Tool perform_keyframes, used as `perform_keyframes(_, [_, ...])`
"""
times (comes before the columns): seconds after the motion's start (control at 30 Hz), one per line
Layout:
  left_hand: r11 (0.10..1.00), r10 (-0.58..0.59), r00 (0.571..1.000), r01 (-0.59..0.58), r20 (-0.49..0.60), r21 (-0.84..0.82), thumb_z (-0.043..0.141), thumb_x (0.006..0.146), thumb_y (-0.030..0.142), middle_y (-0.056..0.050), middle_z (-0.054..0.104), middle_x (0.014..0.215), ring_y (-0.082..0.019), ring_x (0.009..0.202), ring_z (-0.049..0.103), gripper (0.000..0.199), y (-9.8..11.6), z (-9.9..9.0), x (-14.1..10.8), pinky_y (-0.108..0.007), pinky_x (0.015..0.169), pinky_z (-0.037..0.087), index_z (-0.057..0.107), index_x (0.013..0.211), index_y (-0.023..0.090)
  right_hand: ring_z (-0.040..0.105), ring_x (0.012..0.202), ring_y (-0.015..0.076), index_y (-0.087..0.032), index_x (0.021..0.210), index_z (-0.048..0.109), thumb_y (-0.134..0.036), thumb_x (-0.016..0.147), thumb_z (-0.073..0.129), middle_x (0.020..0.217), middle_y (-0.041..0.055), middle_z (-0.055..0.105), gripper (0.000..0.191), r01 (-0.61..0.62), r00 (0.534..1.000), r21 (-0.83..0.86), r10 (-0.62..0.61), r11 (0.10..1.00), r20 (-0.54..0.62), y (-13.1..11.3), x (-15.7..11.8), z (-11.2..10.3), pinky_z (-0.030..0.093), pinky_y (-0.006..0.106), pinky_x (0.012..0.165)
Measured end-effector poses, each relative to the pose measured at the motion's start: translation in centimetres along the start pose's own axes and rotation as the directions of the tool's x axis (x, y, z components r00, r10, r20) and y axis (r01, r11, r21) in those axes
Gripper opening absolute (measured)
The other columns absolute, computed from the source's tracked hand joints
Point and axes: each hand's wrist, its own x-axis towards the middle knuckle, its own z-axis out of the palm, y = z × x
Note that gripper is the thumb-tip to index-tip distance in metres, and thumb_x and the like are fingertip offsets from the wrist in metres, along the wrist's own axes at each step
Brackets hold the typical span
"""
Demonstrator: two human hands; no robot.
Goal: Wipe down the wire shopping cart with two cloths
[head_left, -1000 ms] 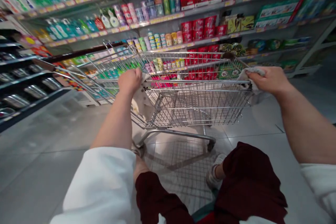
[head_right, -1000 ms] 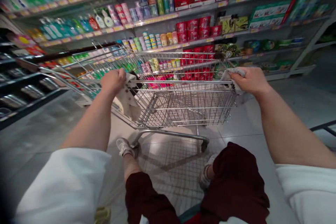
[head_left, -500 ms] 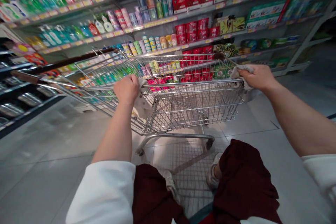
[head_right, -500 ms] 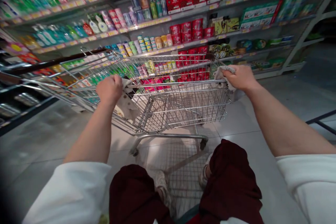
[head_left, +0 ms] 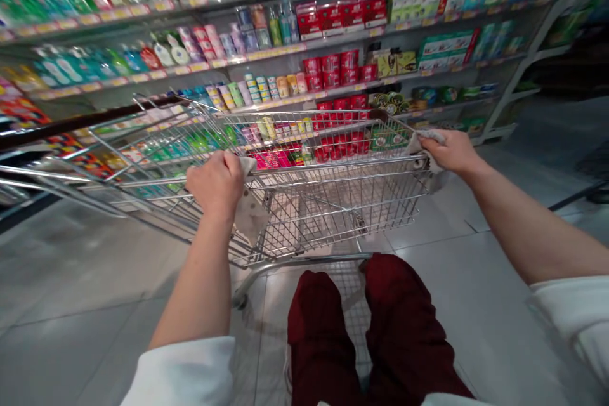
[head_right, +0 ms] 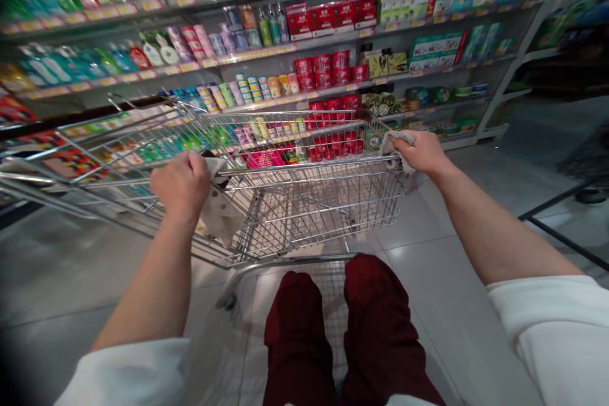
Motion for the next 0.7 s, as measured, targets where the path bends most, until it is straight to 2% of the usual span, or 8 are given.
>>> perform_keyframes(0.17, [1.000, 0.011, 1.000, -0.011, -0.005, 0.006, 0.023, 0.095, 0.038, -0.015, 0.069, 0.087, -0.030, 0.088, 0.062, 0.050, -0.1, -0.2, -0.3, -0.040, 0.077, 0.040, 0.068, 0.093, 0.016, 0.055, 0.072, 0.0181, -0.019, 0.070, 0.063, -0.039, 0.087, 0.051, 0.075, 0.0075, 0.068, 0.029, -0.007, 1.000, 0.011, 0.008, 1.000, -0.026, 0.0, 0.0, -0.1, 0.034, 0.027, 0.062])
perform_keyframes(0.33, [0.999, 0.046, 0.998, -0.045, -0.032, 0.015, 0.018, 0.095, 0.040, -0.014, 0.070, 0.086, -0.032, 0.087, 0.064, 0.056, -0.7, -0.4, -0.7, -0.041, 0.069, 0.035, 0.069, 0.095, 0.020, 0.051, 0.068, 0.0153, -0.019, 0.068, 0.060, -0.041, 0.087, 0.052, 0.072, 0.0064, 0.066, 0.030, -0.005, 0.999, 0.016, 0.006, 1.000, -0.044, 0.1, -0.6, -0.2, 0.033, 0.027, 0.061])
perform_keyframes(0.47, [0.998, 0.070, 0.997, -0.070, -0.037, -0.003, 0.017, 0.094, 0.040, -0.014, 0.070, 0.085, -0.032, 0.085, 0.064, 0.055, -0.9, -1.0, -1.2, -0.042, 0.068, 0.033, 0.069, 0.094, 0.025, 0.050, 0.066, 0.0143, -0.019, 0.070, 0.060, -0.041, 0.086, 0.053, 0.070, 0.0044, 0.063, 0.029, -0.008, 0.996, 0.093, 0.015, 0.996, -0.082, 0.2, -1.7, -0.6, 0.035, 0.026, 0.060])
perform_keyframes(0.7, [0.997, 0.067, 0.997, -0.065, -0.047, 0.050, 0.018, 0.094, 0.038, -0.016, 0.069, 0.084, -0.029, 0.077, 0.059, 0.055, -1.3, -1.7, -2.0, -0.038, 0.065, 0.031, 0.069, 0.095, 0.018, 0.049, 0.062, 0.0149, -0.020, 0.063, 0.055, -0.049, 0.084, 0.049, 0.062, 0.0032, 0.058, 0.036, 0.035, 0.994, 0.133, -0.020, 0.990, -0.108, 0.1, -3.6, -2.0, 0.033, 0.027, 0.058])
